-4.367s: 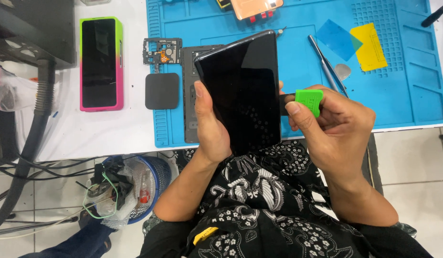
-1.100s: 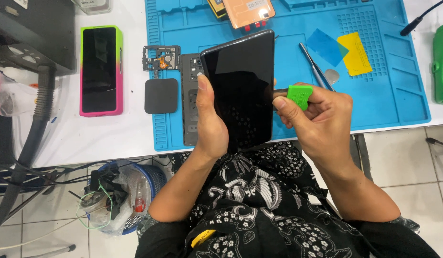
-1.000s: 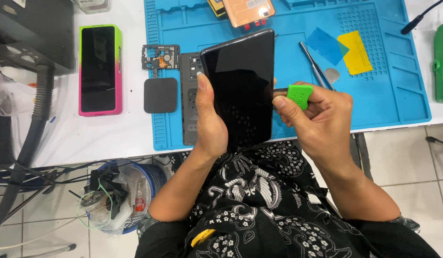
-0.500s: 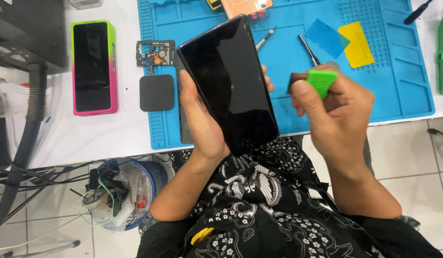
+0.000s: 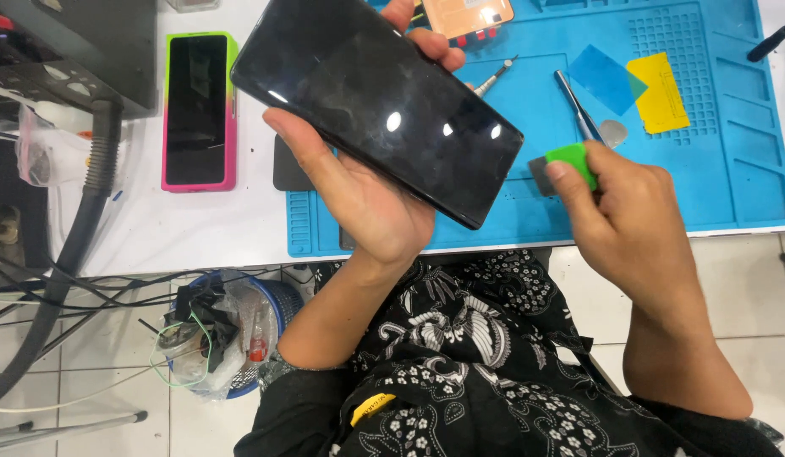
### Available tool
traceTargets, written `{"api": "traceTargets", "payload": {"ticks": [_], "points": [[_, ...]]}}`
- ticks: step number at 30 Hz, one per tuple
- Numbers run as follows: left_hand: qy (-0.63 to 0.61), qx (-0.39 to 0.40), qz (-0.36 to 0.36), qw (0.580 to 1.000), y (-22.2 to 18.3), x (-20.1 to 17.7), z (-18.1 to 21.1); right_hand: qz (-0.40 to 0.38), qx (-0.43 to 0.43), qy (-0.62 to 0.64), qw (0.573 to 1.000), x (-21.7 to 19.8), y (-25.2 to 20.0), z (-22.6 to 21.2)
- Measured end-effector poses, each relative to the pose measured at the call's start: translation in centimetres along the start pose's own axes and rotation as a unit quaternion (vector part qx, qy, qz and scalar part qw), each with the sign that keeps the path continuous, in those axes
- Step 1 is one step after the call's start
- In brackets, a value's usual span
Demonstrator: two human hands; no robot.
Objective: Disassembling a smartphone by prying the screen away from the frame using prying tools and adhesive remover.
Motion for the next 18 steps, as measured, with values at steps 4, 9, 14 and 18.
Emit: {"api": "traceTargets", "payload": {"ticks": [4, 9, 14, 18], "points": [[0.052, 0.000, 0.033, 0.998, -0.6, -1.1, -0.2, -0.030, 0.004, -0.078, 0.997, 1.1, 0.5, 1.9], [0.121, 0.057, -0.022, 0.991, -1.1, -1.1, 0.2, 0.217, -0.109, 0.046, 0.969, -4.6, -2.3, -3.9], [0.196, 0.150, -0.104, 0.964, -5.7, -10.5, -2.6, -0.062, 0.062, 0.531, 0.843, 1.9, -2.5, -5.0], [0.329, 0.229, -0.117, 0.909, -4.5, 0.1, 0.5, -0.084, 0.162, 0.696, 0.694, 3.1, -2.4, -6.0]]}}
Point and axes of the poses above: each hand's wrist, its own y-axis towards the middle knuckle, its own x-axis out of the palm, z = x × y, the point moved 9 cm from there along y, towards the middle knuckle, and after that the axes turned 10 degrees about z, right-handed, at the moved point
